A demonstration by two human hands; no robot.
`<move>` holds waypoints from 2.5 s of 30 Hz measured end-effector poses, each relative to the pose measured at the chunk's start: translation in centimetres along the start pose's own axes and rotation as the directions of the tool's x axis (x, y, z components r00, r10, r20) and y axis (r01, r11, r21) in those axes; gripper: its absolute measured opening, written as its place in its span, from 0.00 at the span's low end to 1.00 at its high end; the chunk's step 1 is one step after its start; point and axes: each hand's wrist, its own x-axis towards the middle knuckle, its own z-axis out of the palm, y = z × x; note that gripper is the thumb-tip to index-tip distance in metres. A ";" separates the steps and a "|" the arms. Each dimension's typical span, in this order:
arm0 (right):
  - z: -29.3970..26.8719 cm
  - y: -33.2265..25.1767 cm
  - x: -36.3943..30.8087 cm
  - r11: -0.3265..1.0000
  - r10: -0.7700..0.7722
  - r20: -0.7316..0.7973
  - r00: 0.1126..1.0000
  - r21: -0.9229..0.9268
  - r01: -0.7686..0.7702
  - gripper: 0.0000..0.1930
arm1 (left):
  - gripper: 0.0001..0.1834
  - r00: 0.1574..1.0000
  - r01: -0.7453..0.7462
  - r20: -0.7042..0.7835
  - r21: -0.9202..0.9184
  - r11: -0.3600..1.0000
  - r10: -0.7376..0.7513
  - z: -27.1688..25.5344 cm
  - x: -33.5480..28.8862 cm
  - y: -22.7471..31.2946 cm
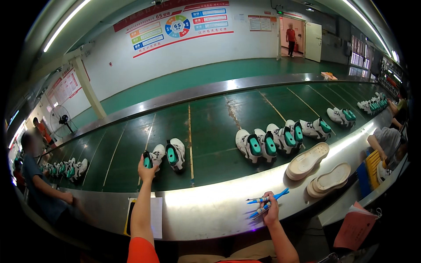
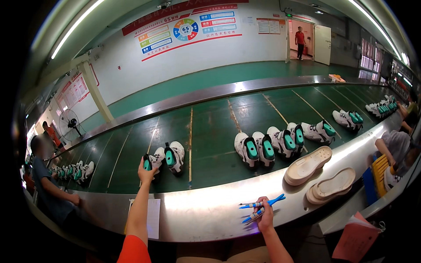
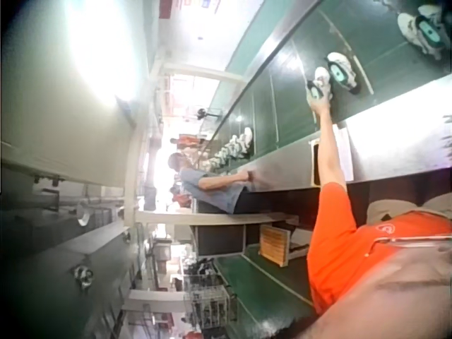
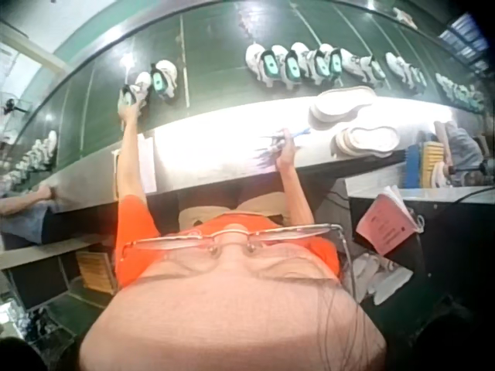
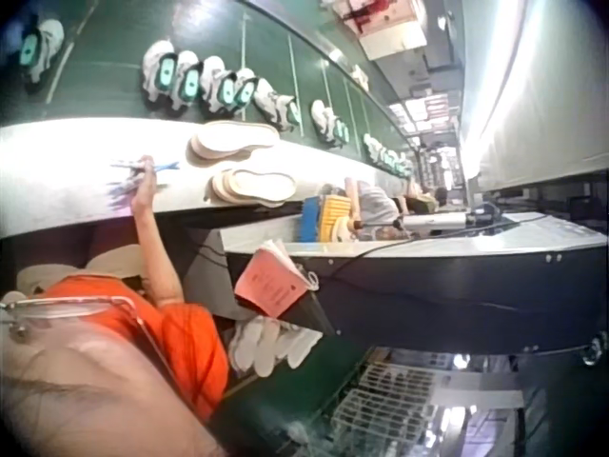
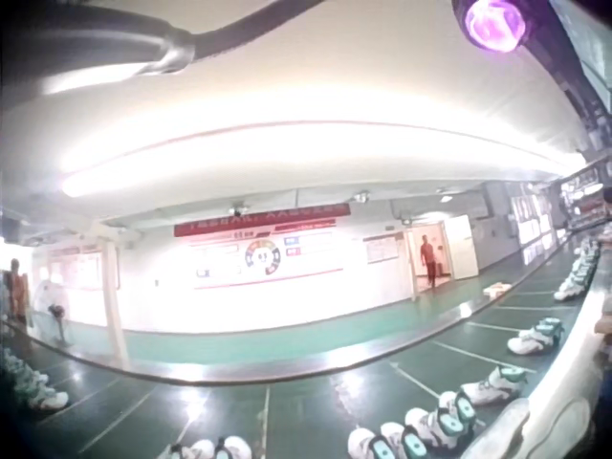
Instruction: The person picks up white and teal sneakers from a conveyor belt and uses a blue pen-like tool to apply a substance to the shoe's interior lining. The person handles the shoes one at a time, rotating them to access different areas before placing them back on the belt.
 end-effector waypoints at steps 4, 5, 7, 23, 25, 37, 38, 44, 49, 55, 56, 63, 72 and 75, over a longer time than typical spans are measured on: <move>0.2 -0.4 0.0 1.000 0.006 -0.029 1.000 -0.014 -0.006 0.12 | 0.53 0.941 0.165 0.266 0.183 0.969 -0.210 -2.6 0.5 3.9; 0.6 0.1 -0.2 0.999 0.030 -0.005 1.000 0.024 -0.030 0.11 | 0.52 0.950 0.113 0.250 0.276 0.955 -0.185 -3.5 0.8 2.8; 0.3 0.1 0.2 0.998 0.034 0.016 0.999 0.058 -0.035 0.10 | 0.51 0.936 0.040 0.309 0.377 0.925 -0.167 -4.0 2.1 3.1; 0.3 0.2 -0.6 0.994 0.074 -0.014 0.997 0.085 -0.073 0.11 | 0.53 0.690 -0.234 0.719 0.118 0.965 0.079 -16.1 -16.8 22.1; -0.1 0.0 -0.5 0.996 0.048 -0.020 0.999 0.077 -0.046 0.11 | 0.53 0.747 -0.149 0.665 0.177 0.973 -0.007 -14.7 -19.5 23.6; -0.1 0.2 -0.4 0.997 0.050 -0.012 0.999 0.057 -0.049 0.12 | 0.25 0.507 -0.152 0.836 0.327 0.933 -0.211 -13.7 -13.7 24.7; 0.2 0.2 -0.4 0.997 0.061 -0.029 0.998 0.039 -0.060 0.12 | 0.25 0.674 -0.163 0.735 0.242 0.956 -0.071 -12.1 -13.1 23.2; 0.2 0.3 -0.2 0.996 0.026 -0.004 1.000 0.088 -0.026 0.12 | 0.26 0.602 0.151 0.796 -0.033 0.988 -0.065 0.5 -10.9 17.1; 0.5 0.3 -0.2 0.999 -0.018 0.002 1.000 0.051 0.018 0.11 | 0.20 0.534 0.601 0.834 -0.257 0.756 -0.141 0.3 -12.3 19.2; 0.2 0.1 -0.6 0.998 -0.033 -0.091 0.995 0.046 0.038 0.07 | 0.18 0.786 0.339 0.606 -0.591 0.732 0.125 -10.1 -13.1 28.9; 0.3 0.2 -0.6 0.998 -0.002 -0.072 0.997 0.063 0.006 0.11 | 0.19 0.848 0.103 0.457 -0.637 0.764 0.267 -11.4 -14.0 29.2; 0.5 0.0 -0.9 0.988 -0.024 -0.089 0.996 -0.154 0.010 0.17 | 0.20 0.837 -0.193 0.239 -0.713 0.674 0.492 -14.5 -17.5 30.5; 10.2 -6.3 -4.4 0.820 -0.541 -0.063 0.839 -0.261 0.509 0.20 | 0.20 0.853 -0.060 0.337 -0.695 0.717 0.398 -14.3 -16.9 29.9; 12.4 -6.9 -6.4 0.639 -0.708 0.062 0.704 -0.369 0.675 0.19 | 0.20 0.860 -0.034 0.349 -0.690 0.723 0.373 -13.8 -16.9 29.8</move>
